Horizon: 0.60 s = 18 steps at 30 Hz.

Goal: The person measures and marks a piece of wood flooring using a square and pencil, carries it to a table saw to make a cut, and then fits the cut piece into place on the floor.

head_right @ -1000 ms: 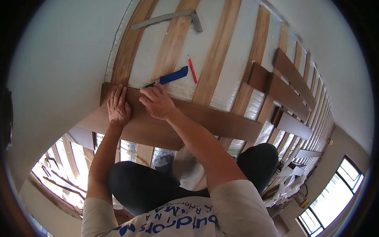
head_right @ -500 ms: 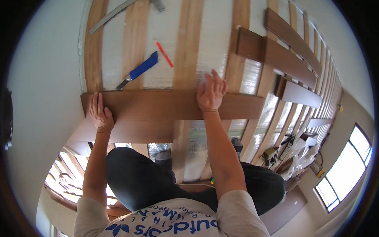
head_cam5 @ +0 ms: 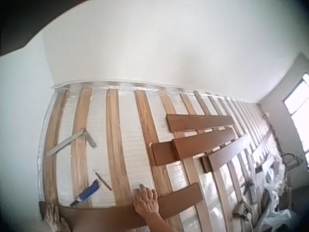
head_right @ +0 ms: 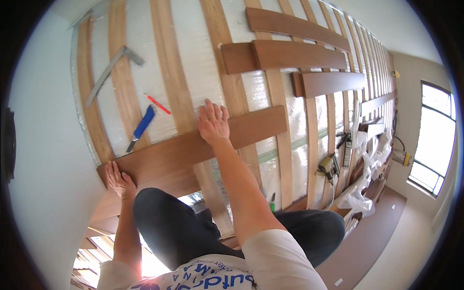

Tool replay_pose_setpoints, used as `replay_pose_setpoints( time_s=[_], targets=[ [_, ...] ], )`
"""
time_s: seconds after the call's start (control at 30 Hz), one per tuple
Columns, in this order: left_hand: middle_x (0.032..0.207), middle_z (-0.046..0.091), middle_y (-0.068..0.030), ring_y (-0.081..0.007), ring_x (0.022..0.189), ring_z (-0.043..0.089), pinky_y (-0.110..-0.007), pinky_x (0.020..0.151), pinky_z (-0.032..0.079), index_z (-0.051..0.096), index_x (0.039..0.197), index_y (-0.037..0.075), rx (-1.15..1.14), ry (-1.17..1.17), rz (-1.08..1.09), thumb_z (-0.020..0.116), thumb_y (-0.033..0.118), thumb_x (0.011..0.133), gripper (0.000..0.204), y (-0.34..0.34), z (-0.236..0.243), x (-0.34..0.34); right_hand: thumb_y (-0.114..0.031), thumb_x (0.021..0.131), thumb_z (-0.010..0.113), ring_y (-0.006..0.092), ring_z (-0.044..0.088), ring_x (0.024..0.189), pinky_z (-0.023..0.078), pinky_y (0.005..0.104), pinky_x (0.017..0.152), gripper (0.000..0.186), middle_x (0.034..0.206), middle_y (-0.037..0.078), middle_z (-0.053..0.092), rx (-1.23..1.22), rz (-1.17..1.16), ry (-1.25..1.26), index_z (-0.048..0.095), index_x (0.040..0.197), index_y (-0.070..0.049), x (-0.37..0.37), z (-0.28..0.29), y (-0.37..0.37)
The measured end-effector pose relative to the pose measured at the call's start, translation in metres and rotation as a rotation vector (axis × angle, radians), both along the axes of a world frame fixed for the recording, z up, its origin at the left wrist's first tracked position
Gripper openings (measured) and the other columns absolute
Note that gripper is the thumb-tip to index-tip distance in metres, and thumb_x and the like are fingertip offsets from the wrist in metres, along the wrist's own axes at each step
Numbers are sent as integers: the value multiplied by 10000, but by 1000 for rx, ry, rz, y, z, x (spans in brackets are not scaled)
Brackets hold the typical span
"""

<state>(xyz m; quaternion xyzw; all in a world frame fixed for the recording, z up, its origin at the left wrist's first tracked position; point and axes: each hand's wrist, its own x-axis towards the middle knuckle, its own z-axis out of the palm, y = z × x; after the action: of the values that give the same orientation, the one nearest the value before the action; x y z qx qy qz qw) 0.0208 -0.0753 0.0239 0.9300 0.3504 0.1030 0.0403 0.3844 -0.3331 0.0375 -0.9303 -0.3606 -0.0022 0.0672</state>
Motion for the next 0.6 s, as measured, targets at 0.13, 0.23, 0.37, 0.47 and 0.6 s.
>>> replay_pose_setpoints(
  time_s=[0.13,0.23,0.37,0.47,0.6],
  targets=[
    [1632,473,-136,-387,1515,412,-547,1231,309,517,1556,59,-42,18,48,514,188,959,611,-1,10,12,-304,985,636,299,485,1411,302,551,1224,419,1590,93,479,-32,-4,-17,636,1363,-123,-1,-5,-11],
    [1636,463,-129,-377,1521,400,-548,1237,302,511,1560,69,-84,-6,44,546,177,935,635,4,13,7,-271,956,676,302,493,1377,319,548,1204,435,1589,94,462,20,30,-17,616,1363,-127,-2,3,-7],
    [1662,433,-113,-363,1534,377,-532,1259,271,469,1594,91,-115,-7,46,545,162,938,664,3,11,3,-266,972,662,339,459,1427,283,544,1232,482,1617,129,419,19,21,3,572,1427,-135,-2,6,1],
    [1663,433,-101,-351,1544,369,-517,1263,270,460,1602,115,-90,5,40,545,150,952,657,-4,8,9,-333,972,675,369,388,1475,256,564,1241,606,1654,166,349,21,-17,53,507,1497,-82,-8,19,-12],
    [1645,457,-97,-345,1538,384,-521,1257,276,467,1592,121,-46,1,63,544,170,959,640,-9,3,0,-440,986,660,392,350,1497,230,594,1243,652,1681,186,306,124,-9,149,519,1510,-78,-23,91,-49]
  ],
)
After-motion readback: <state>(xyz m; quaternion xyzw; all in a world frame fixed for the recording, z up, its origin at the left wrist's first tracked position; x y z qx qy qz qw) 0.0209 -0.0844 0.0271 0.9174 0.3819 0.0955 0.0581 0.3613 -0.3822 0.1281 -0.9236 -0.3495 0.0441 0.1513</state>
